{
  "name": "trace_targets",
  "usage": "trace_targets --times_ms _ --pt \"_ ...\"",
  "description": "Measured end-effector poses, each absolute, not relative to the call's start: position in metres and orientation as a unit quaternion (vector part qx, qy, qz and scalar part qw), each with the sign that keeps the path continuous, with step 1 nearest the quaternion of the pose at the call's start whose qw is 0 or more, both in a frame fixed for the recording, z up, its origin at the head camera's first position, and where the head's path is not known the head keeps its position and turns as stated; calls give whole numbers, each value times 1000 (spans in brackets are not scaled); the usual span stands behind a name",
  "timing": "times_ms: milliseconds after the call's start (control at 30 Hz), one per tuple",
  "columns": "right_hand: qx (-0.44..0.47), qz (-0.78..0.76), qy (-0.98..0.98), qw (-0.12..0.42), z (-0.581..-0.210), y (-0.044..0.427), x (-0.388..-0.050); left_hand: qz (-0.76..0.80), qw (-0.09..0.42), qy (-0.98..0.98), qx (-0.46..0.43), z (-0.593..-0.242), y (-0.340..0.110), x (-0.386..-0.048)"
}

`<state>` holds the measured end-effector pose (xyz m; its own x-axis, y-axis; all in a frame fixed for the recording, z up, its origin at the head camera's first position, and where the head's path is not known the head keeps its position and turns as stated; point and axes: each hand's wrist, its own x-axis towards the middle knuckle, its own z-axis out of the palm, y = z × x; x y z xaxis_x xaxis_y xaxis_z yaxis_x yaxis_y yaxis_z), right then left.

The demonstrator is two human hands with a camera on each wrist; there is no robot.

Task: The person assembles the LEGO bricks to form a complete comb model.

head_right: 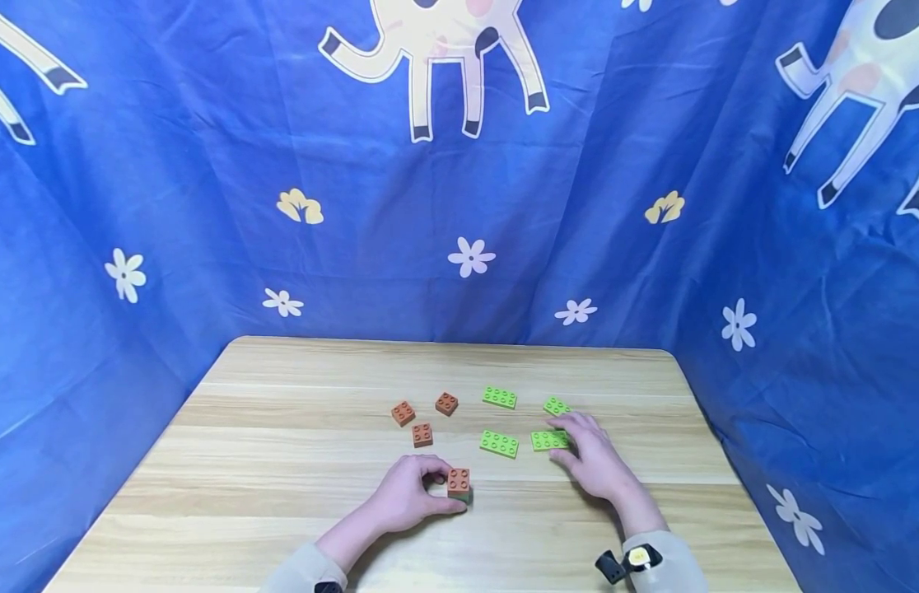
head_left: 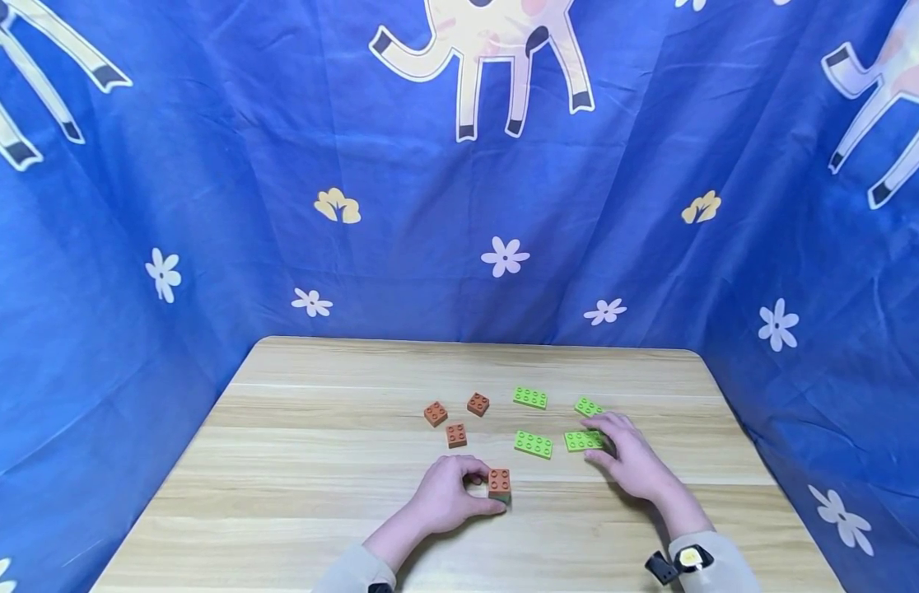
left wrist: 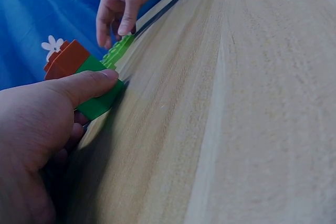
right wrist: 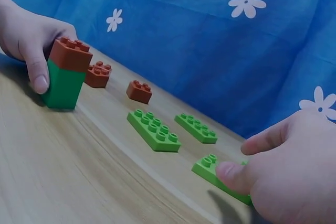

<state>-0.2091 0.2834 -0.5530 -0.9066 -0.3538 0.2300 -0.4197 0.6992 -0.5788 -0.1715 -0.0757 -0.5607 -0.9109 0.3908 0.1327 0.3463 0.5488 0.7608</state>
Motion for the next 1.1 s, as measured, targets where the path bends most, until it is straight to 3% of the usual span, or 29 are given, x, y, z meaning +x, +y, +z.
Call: trace_targets --times_ms 233,567,1100 --pt "186 317 -929 50 -559 283 -210 430 29 878 207 -559 -76 -171" --pt "182 292 -934 98 -566 282 -206 445 32 871 206 -559 -75 -169" --pt "175 310 -931 82 -562 274 -198 453 25 867 207 -561 -74 -165"
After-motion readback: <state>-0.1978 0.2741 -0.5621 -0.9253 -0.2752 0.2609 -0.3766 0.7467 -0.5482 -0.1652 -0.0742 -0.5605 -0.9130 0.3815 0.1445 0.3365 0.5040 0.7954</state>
